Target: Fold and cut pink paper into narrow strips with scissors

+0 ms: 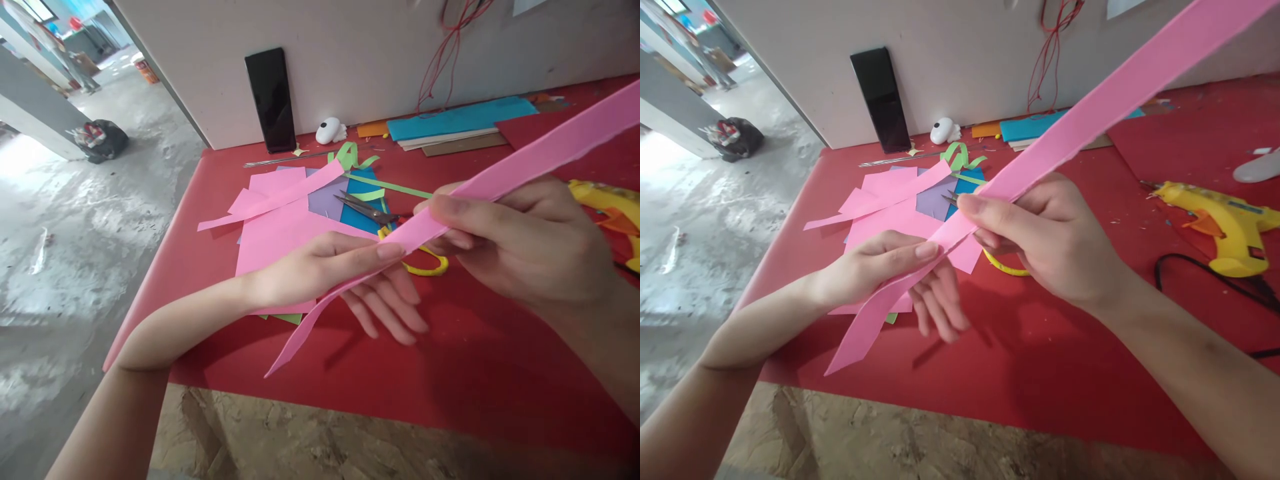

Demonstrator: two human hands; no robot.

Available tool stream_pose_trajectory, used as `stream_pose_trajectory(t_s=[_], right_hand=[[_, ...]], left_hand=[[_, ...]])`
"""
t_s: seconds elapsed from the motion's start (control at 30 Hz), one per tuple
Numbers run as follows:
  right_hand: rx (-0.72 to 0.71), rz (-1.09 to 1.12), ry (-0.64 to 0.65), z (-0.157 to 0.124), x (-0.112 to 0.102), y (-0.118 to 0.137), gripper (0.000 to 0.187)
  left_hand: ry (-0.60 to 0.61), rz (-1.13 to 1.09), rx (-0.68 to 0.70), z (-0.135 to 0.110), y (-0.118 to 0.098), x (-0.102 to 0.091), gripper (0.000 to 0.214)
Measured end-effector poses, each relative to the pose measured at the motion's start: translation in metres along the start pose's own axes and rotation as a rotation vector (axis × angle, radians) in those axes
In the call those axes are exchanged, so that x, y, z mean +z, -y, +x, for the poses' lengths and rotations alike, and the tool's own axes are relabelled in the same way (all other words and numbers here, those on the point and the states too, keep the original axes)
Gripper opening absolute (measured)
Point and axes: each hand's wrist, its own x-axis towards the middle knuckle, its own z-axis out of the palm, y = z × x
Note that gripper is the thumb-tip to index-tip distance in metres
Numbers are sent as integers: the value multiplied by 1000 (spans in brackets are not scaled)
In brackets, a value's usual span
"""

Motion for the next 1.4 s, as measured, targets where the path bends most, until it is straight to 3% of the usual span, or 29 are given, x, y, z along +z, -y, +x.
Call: stream_pose_trajectory(t_s=[0.23,0.37,0.97,1.13,1.27,1.4], right_hand=[[48,-3,-38,3,-1,2,54],[38,-8,9,1,-4,3,48],[43,14,-50,0,0,10,48],[171,103,-78,4,2,12,54],[259,127,26,6,0,8,56],[181,-28,127,-1,4,2,49]], left_hand=[[-184,28,220,2,9,1,17],[-195,47,289,0,8,2,16],[-117,-126,151,-4,3,6,24],[-99,-105,161,-4,2,6,25],[-134,-102,172,-3,1,6,23],[-155,-69,159,-2,0,7,21]])
